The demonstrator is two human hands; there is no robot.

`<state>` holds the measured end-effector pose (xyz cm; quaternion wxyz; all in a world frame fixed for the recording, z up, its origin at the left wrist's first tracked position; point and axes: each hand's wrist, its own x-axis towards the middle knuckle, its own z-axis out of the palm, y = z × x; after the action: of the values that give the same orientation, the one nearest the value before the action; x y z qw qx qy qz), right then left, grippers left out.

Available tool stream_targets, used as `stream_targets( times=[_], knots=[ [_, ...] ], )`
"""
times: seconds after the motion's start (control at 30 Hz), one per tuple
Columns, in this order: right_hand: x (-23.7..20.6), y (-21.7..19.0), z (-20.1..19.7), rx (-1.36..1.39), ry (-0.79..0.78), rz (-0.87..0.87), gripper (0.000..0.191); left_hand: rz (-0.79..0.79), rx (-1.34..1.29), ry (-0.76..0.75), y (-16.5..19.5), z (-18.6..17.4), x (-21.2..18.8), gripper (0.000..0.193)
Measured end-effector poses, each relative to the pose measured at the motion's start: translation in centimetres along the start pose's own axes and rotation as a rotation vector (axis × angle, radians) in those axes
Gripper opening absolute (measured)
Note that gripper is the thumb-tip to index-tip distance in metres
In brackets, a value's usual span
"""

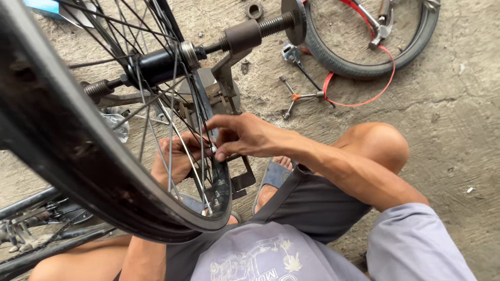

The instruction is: The person sits on the ground in front of a bicycle wheel held in a repair stand and works on the spokes at the rim, using a small spoke wrench to turn spoke nipples section by section while checking the wheel. At the end they spin the wheel and reach toward a bicycle frame nearby.

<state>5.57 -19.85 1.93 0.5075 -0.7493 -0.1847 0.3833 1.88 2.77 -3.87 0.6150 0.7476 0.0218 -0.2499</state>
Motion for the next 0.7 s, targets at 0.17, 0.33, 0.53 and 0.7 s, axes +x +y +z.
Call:
stream_targets(
  times=[0.17,0.33,0.53,0.7],
  knots=[
    [0.6,0.2,0.8,0.003,0.082,-0.128,0.037,-0.052,-0.175,-0.011,0.7,-0.4,-1.0,0.022],
    [0.3,1.0,1.6,-0.35,0.285,-0.358,0.02,0.109,-0.355,-0.229,-0.1,-2.1,-1.9,0.035],
    [0.8,-0.3,3.2,-0.466,0.254,-0.039,0.028,0.141,0.078,-0.043,-0.7,-1.1,-0.7,0.012],
    [-0.4,-0.4,0.3,-0.103,0.046,-0.151,0.046,0.174,-0.07,-0.066,-0.8,-1.2,-0.4,0.006]
  ],
)
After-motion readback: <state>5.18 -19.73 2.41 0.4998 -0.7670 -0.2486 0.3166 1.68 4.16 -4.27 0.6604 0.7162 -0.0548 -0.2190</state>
